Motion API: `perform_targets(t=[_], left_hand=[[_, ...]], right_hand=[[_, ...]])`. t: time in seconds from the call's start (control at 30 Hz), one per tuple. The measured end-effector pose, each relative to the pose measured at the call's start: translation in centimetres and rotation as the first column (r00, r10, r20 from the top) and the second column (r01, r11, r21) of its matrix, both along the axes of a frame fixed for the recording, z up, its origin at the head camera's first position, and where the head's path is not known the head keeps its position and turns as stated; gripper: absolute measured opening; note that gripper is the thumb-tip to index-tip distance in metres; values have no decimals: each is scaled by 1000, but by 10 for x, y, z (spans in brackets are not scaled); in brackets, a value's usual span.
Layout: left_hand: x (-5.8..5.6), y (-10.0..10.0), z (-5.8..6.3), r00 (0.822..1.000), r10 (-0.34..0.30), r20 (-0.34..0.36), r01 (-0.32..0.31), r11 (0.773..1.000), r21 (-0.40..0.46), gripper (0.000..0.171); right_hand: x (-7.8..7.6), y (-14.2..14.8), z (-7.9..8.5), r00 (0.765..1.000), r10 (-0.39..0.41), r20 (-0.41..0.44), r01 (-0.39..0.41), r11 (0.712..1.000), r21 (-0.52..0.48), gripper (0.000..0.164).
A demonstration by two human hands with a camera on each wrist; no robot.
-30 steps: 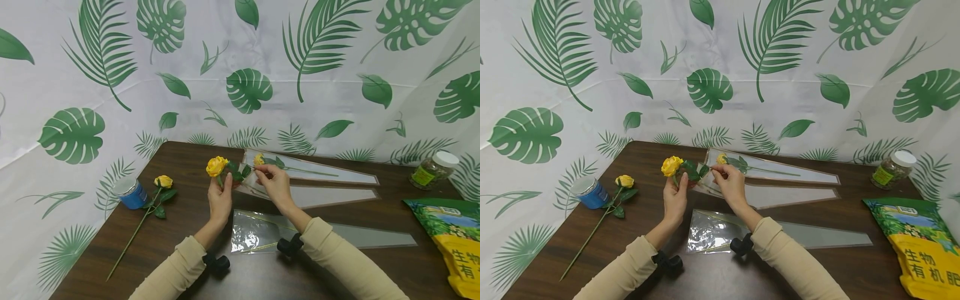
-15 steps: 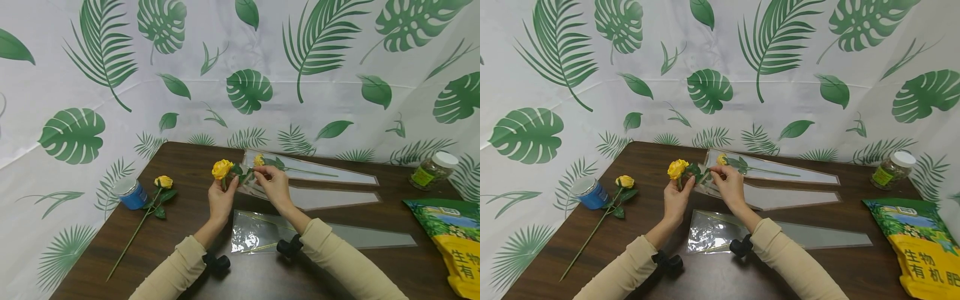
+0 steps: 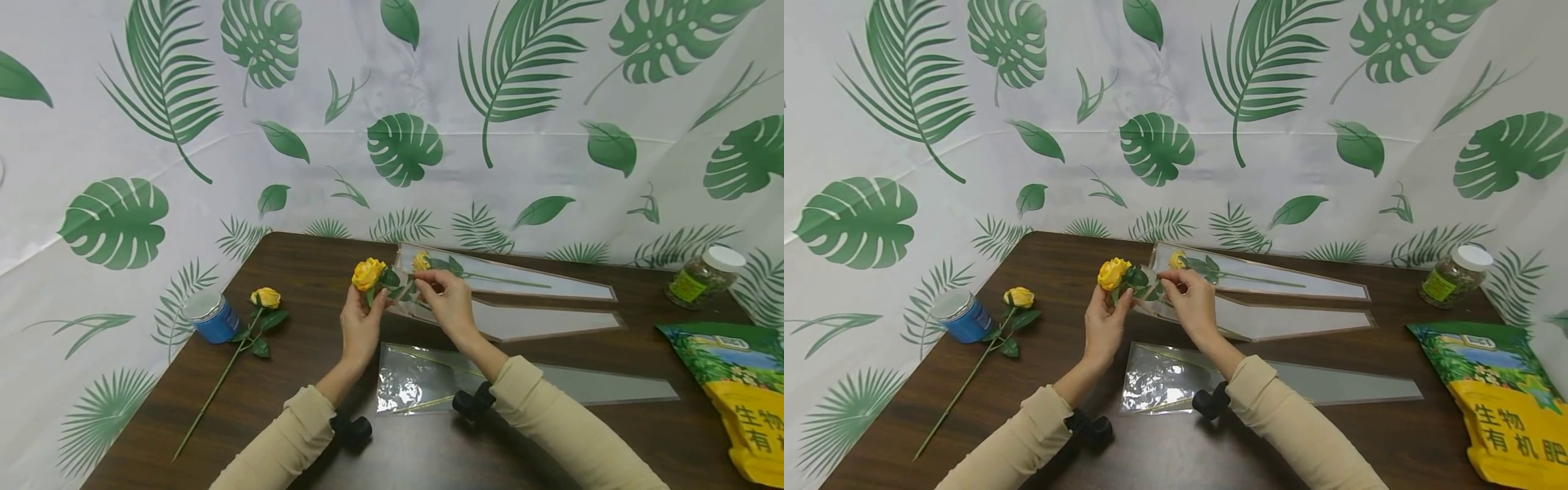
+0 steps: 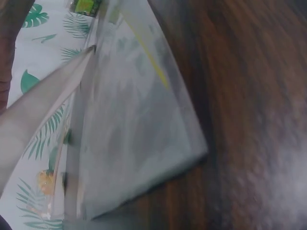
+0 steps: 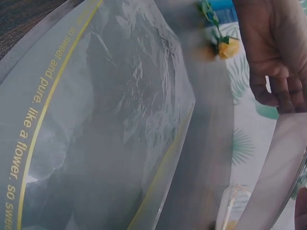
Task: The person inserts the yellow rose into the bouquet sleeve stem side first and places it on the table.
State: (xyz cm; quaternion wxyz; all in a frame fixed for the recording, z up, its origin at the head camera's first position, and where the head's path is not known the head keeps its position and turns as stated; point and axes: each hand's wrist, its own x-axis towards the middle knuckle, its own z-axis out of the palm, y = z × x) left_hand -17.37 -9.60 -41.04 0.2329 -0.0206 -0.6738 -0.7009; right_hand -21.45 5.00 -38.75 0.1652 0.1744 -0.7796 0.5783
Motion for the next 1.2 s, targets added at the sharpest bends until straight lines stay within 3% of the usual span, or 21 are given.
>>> perform_targets(t=[0.13,0.23,0.37,0.43,0.7,0.8,1.03,1.2], left_hand=[[7,-3,11,1000,-2,-28,2,1000,0,58],[5,-6,8,998,12,-59,-11,1000,16,71],[-3,-10,-4,995,18,-95,-14,999,42,60],[-3,-10,-4,996,15,-92,-10,999,53,51],[16,-9,20,999,32,-41,-34,998,-47,39],[17,-9,21,1000,26,-18,-27,997,-73,36],[2,-15,-7,998,53,-26,-57,982,-179,33],[-1,-17,-11,996,45,-76,-66,956,-287,29]], right_hand=[[1,0,1,1000,9,16,-9,1000,-10,10],[1,0,1,1000,12,16,-12,1000,-16,10],[7,-2,10,1000,-2,24,3,1000,-4,10],[8,-3,11,1000,-12,27,12,1000,-1,10],[4,0,2,1000,-3,-8,3,1000,0,9],[4,0,3,1000,8,-28,-8,1000,6,8],[6,0,5,997,-6,-76,10,999,49,8],[6,0,5,996,7,-94,-1,998,62,8]])
